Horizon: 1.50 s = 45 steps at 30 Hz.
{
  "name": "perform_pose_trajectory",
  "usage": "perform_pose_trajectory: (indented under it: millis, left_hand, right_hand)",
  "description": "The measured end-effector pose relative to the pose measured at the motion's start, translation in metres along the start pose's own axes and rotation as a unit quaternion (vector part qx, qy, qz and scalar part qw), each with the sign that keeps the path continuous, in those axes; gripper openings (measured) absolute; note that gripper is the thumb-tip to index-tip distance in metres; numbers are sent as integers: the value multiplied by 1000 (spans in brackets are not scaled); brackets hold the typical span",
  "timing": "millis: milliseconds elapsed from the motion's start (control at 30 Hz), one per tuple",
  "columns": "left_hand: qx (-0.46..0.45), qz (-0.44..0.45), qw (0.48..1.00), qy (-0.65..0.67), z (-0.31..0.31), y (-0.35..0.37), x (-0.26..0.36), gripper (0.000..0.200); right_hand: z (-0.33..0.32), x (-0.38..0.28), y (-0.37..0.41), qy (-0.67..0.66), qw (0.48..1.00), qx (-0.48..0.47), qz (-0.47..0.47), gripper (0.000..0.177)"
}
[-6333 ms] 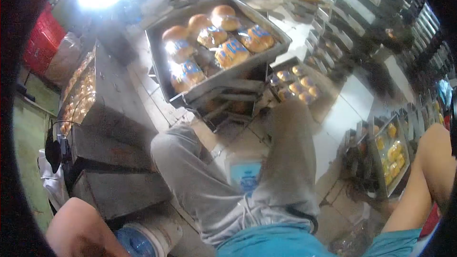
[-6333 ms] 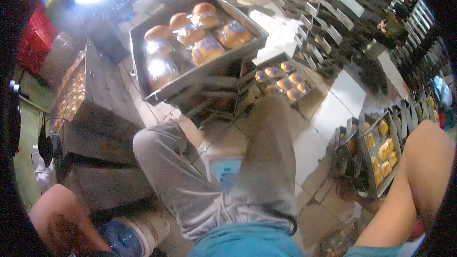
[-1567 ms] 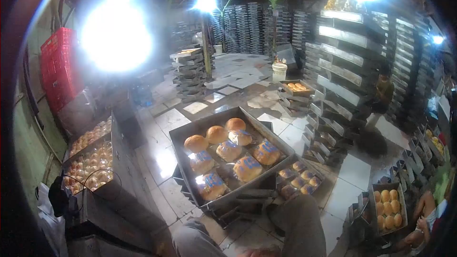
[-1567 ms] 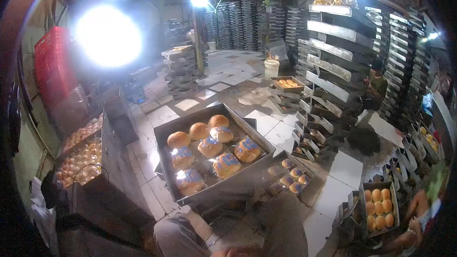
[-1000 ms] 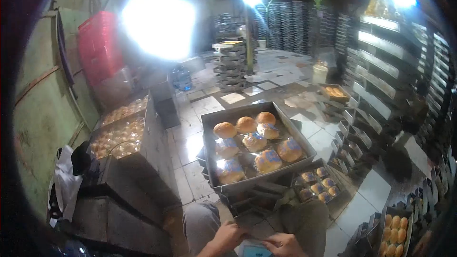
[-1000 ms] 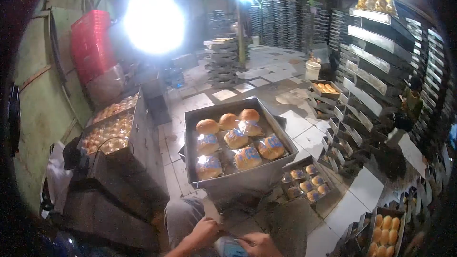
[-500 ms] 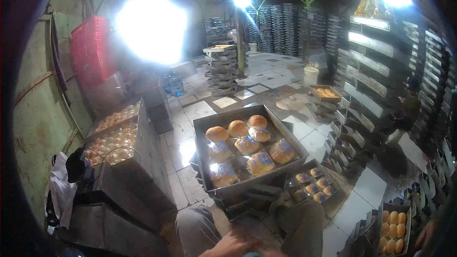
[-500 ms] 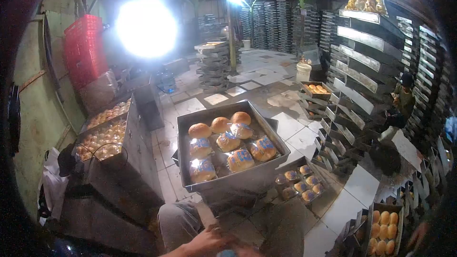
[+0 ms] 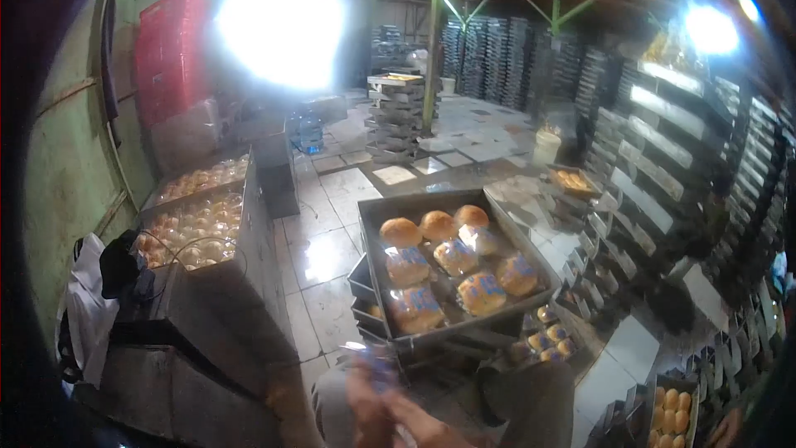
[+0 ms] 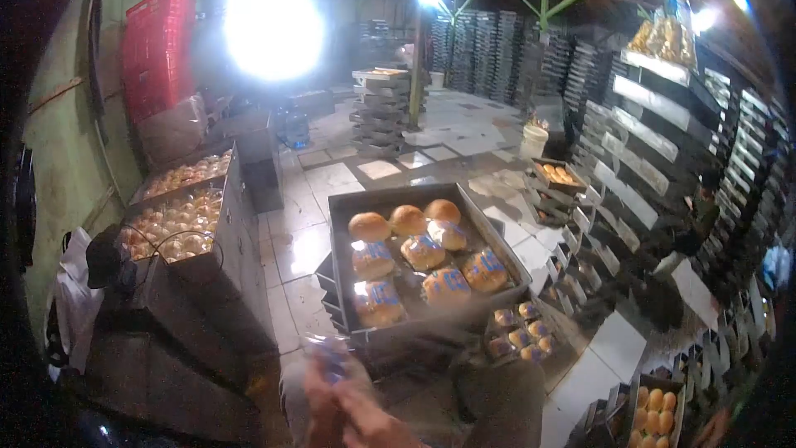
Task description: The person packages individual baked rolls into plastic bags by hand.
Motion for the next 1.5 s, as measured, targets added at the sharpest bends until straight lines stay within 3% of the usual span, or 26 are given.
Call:
perform_pose_trajectory:
  millis: [100, 133, 167, 233, 267, 333, 400, 433, 467, 533, 600, 633, 667, 733, 800, 867, 900, 1000, 1067, 1133, 1167, 1200, 1267, 1300, 1400, 1500]
  left_hand:
    - [206, -44, 940, 267, -12, -48, 82, 53]
    - [213, -47, 935, 281, -20, -56, 77, 54]
    - [220, -49, 929, 294, -32, -70, 66, 54]
    - [222, -85, 921, 310, -56, -91, 28, 54]
    - [205, -93, 922, 316, -49, -93, 32, 53]
    - [173, -109, 923, 326, -24, -85, 43, 51]
    - [144, -107, 911, 372, -17, -91, 48, 50]
    - [150, -109, 904, 385, -14, -91, 55, 49]
    - [159, -115, 896, 397, -12, -93, 55, 49]
    - [148, -94, 901, 396, -9, -99, 51, 48]
    - [143, -101, 902, 394, -6, -99, 55, 47]
    - [133, -102, 889, 426, -4, -101, 52, 47]
    - [124, -101, 885, 438, -3, -103, 50, 48]
    - [105, -99, 877, 459, 0, -108, 48, 49]
    - [102, -95, 871, 471, -1, -111, 42, 50]
    - [105, -88, 876, 462, 2, -112, 40, 51]
    - [112, -94, 892, 428, 4, -110, 47, 52]
    - [107, -77, 909, 396, 0, -115, 42, 50]
    - [101, -75, 916, 380, 1, -115, 48, 53]
    - [104, -81, 912, 388, 1, -114, 45, 55]
    - [15, -99, 866, 490, -3, -118, 28, 56]
    - [52, -95, 881, 462, 0, -115, 37, 57]
    - [96, -101, 912, 387, 1, -110, 49, 56]
    - [94, -98, 907, 399, -2, -110, 40, 55]
    - [110, -94, 911, 386, -6, -100, 44, 53]
    - [85, -80, 918, 379, -16, -91, 38, 51]
  right_hand:
    - [-42, 21, -70, 101, 995, -19, 0, 25]
    - [-61, 39, -100, 153, 988, -31, 15, 24]
    - [-87, 62, -133, 270, 961, 6, 59, 23]
    - [-151, 155, -190, 342, 924, 127, 118, 27]
    - [-180, 208, -209, 435, 870, 125, 193, 50]
    - [-225, 292, -220, 485, 800, 79, 345, 80]
    - [-255, 400, -215, 388, 819, -4, 422, 97]
    - [-249, 384, -216, 274, 853, -84, 437, 92]
    - [-247, 351, -218, 318, 829, -46, 458, 84]
    - [-272, 389, -212, 354, 817, -40, 453, 85]
    - [-235, 325, -239, 559, 733, -39, 386, 83]
    - [-208, 299, -253, 545, 770, -6, 332, 77]
    - [-185, 302, -272, 536, 816, 3, 214, 63]
    - [-119, 304, -308, 401, 910, -70, 81, 43]
    - [-68, 338, -327, 370, 901, -190, 121, 44]
    - [-48, 365, -357, 433, 847, -261, 164, 50]
    - [-49, 387, -371, 378, 859, -271, 216, 52]
    - [-58, 355, -393, 362, 810, -389, 249, 42]
    - [-71, 325, -385, 353, 820, -401, 207, 42]
    - [-94, 266, -356, 347, 856, -368, 112, 39]
    - [-117, 260, -340, 290, 895, -331, 78, 36]
    - [-138, 252, -321, 232, 927, -290, 44, 35]
    - [-173, 195, -277, 105, 983, -105, 110, 30]
    - [-198, 197, -250, -41, 992, -31, 118, 32]
    - [-220, 171, -146, -199, 955, 139, 172, 35]
    - [-179, 162, -30, -266, 911, 180, 258, 40]
Point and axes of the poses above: each hand's wrist, its own y-axis away from the middle knuckle, its own z-axis out of the palm, x = y × z, the point moved 6 cm from there along -y, towards the middle knuckle, and after that the axes turned 1 degree about -x, right-handed, at the moved point
